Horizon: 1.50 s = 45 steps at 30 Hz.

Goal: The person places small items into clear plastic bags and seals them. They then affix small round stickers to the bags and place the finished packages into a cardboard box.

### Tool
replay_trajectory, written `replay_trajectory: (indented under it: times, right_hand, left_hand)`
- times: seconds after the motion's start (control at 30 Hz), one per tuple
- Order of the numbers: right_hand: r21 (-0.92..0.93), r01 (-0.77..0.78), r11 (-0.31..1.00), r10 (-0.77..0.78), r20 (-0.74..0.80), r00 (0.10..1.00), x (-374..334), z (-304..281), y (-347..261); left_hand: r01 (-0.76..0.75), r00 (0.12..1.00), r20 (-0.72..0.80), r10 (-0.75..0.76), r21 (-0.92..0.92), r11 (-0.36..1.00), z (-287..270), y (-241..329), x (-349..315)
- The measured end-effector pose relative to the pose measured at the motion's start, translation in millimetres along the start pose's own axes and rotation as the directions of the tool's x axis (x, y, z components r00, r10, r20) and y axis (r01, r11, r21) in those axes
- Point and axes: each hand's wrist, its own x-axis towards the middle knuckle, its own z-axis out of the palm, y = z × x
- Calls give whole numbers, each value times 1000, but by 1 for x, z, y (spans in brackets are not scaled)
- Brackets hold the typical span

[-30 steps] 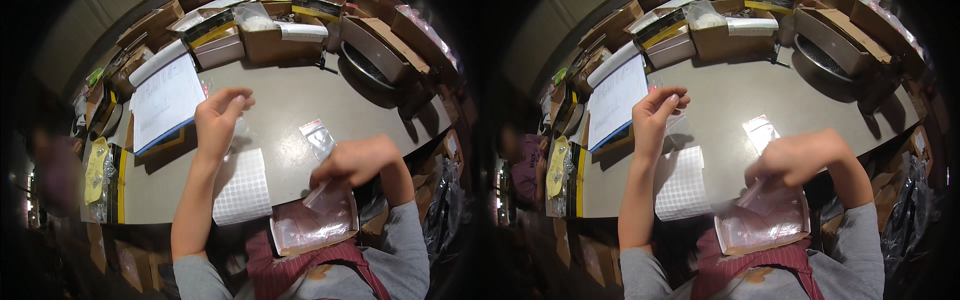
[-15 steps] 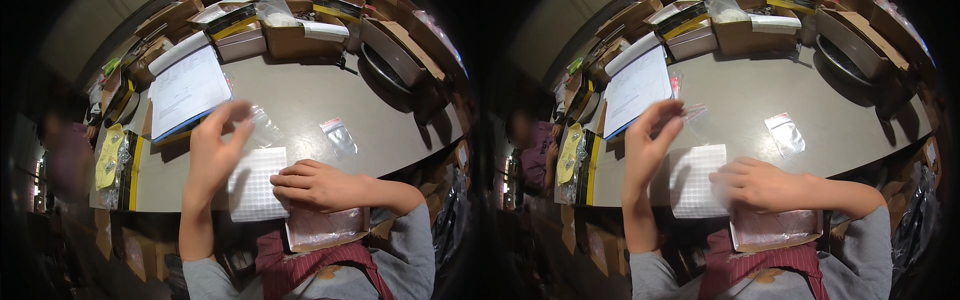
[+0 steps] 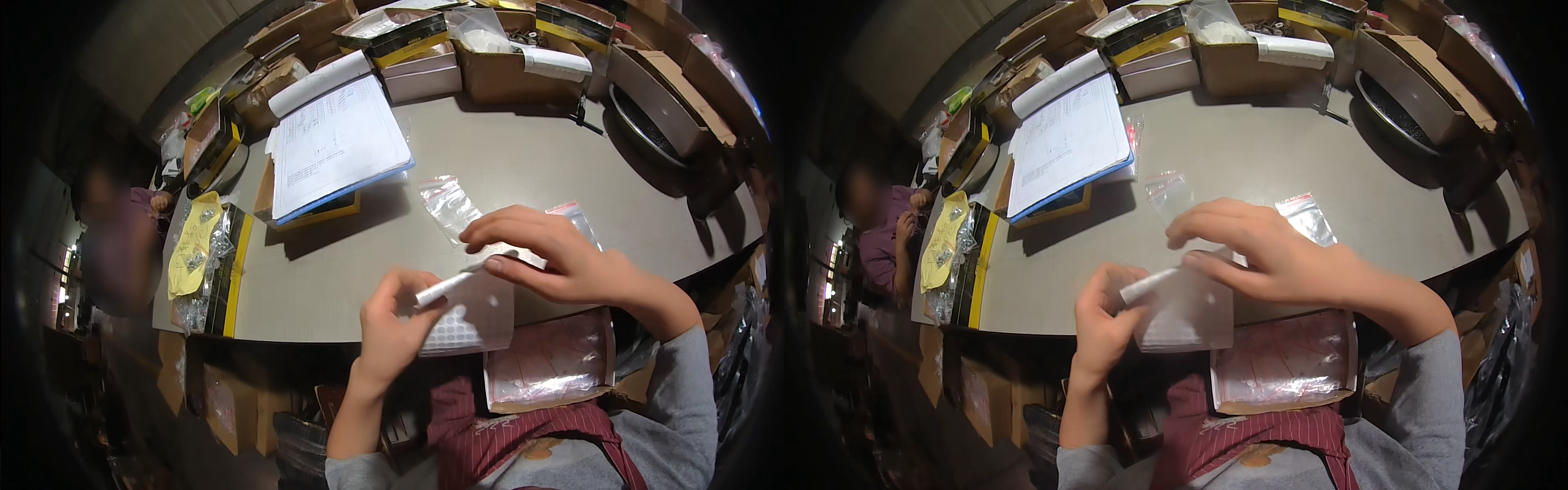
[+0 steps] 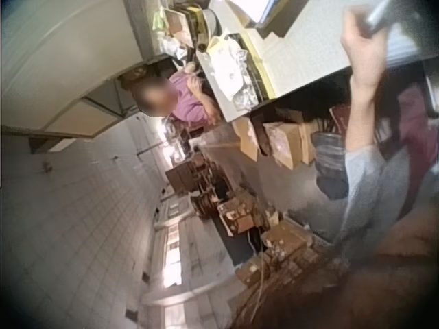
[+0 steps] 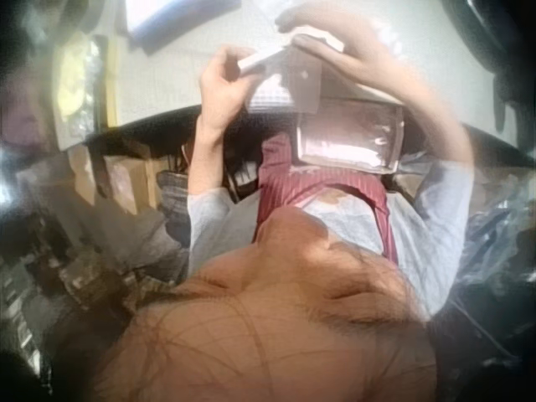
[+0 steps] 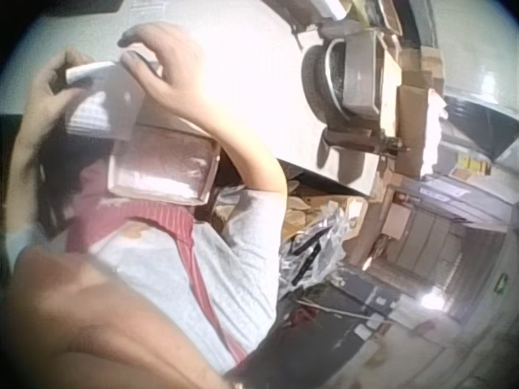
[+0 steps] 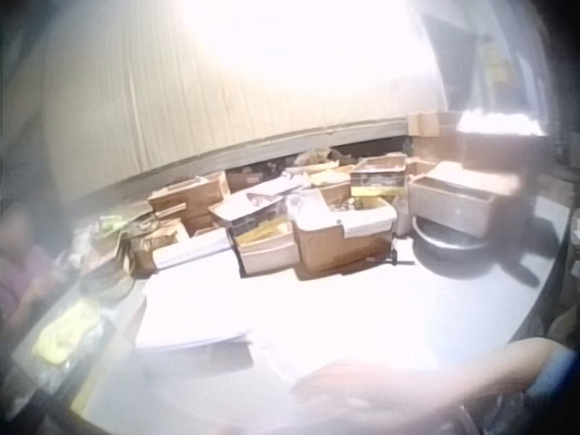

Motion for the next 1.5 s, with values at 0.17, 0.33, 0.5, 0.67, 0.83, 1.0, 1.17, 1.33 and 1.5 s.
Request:
replay_trajectory:
  times: [0.17, 0.33, 0.5, 0.67, 0.83, 1.0, 1.17, 1.33, 1.5]
  right_hand:
    - [132, -280, 951, 187, 478, 858, 16, -3, 1]
    - [131, -229, 965, 170, 352, 920, 7, 12, -12]
    - [-273, 156, 949, -172, -36, 984, -5, 25, -5]
    - [-476, 305, 825, -320, 52, 946, -4, 26, -8]
    - [-350, 285, 892, -285, 52, 957, -15, 35, 3]
    - [-304, 208, 930, -232, -44, 972, -22, 31, 9]
    - [-208, 185, 961, -182, 31, 983, -23, 32, 12]
    - [-91, 30, 995, -26, 38, 999, -5, 22, 1]
    - [13, 83, 996, -83, 54, 995, 14, 18, 5]
  left_hand:
    - [-208, 976, 53, 212, -77, 975, 4, 3, -6]
    - [-183, 983, -7, 183, -137, 974, 0, 0, -16]
    - [98, 972, 234, -22, -318, 943, -7, 21, -22]
    - [253, 957, 230, -174, -380, 890, -7, 17, -32]
    - [179, 981, 142, -135, -379, 908, 1, 28, -32]
    - [7, 997, -67, -23, -238, 971, -2, 37, -24]
    - [25, 1000, -1, -26, -302, 953, 0, 26, -19]
    - [-113, 975, -198, 101, -49, 992, 10, 13, -11]
    - [-316, 885, -220, 409, 360, 878, 12, 4, 1]
